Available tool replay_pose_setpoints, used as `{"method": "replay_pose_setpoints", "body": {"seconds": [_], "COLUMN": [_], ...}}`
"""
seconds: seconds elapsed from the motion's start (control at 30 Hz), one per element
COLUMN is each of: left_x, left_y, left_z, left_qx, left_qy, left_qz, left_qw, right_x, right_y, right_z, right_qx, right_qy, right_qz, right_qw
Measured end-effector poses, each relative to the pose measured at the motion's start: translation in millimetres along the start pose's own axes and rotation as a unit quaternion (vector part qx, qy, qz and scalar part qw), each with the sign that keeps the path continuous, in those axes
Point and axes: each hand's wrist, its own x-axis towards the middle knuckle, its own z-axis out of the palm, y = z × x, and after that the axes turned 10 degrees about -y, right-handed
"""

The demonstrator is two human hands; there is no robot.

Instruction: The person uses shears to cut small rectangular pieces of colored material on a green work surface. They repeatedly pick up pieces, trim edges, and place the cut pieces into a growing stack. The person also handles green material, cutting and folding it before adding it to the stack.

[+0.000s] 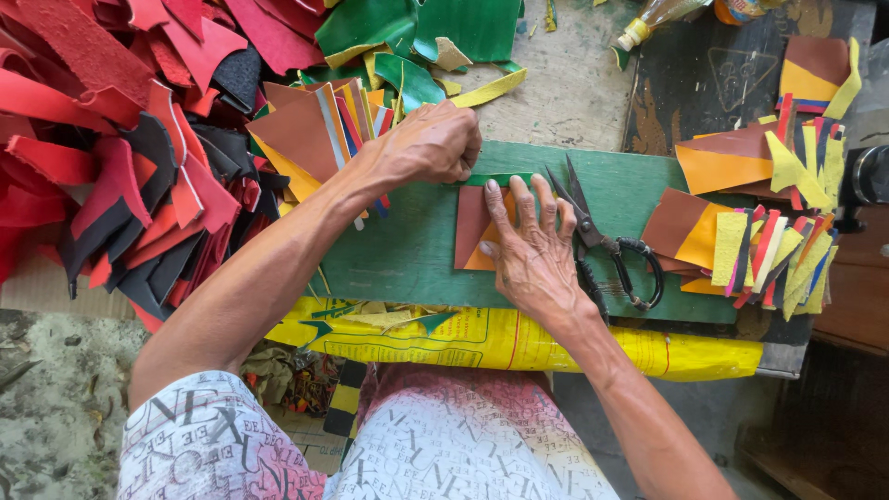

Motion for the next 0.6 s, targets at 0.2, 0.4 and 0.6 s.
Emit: {"method": "replay_pose_setpoints", "body": {"seconds": [0.2,0.4,0.6], "left_x": [1.5,-38.6,-86.2], "left_y": [-1.6,37.1,96.7], "left_z": [3.6,6.7,86.3], "left_qx": [0.004,0.081,0.074], "left_qy": [0.027,0.133,0.193], "left_qz": [0.011,-0.02,-0.025], "left_qw": [1.0,0.988,0.978], "right_x": [1.9,0.5,2.0], "right_y": [6.2,4.3,5.8], "right_z": [3.5,3.1,-1.5], "right_qx": [0.041,0.007,0.015], "right_qy": [-0.008,-0.013,-0.006], "right_qz": [-0.031,-0.016,-0.018], "right_qw": [0.999,1.0,1.0]}}
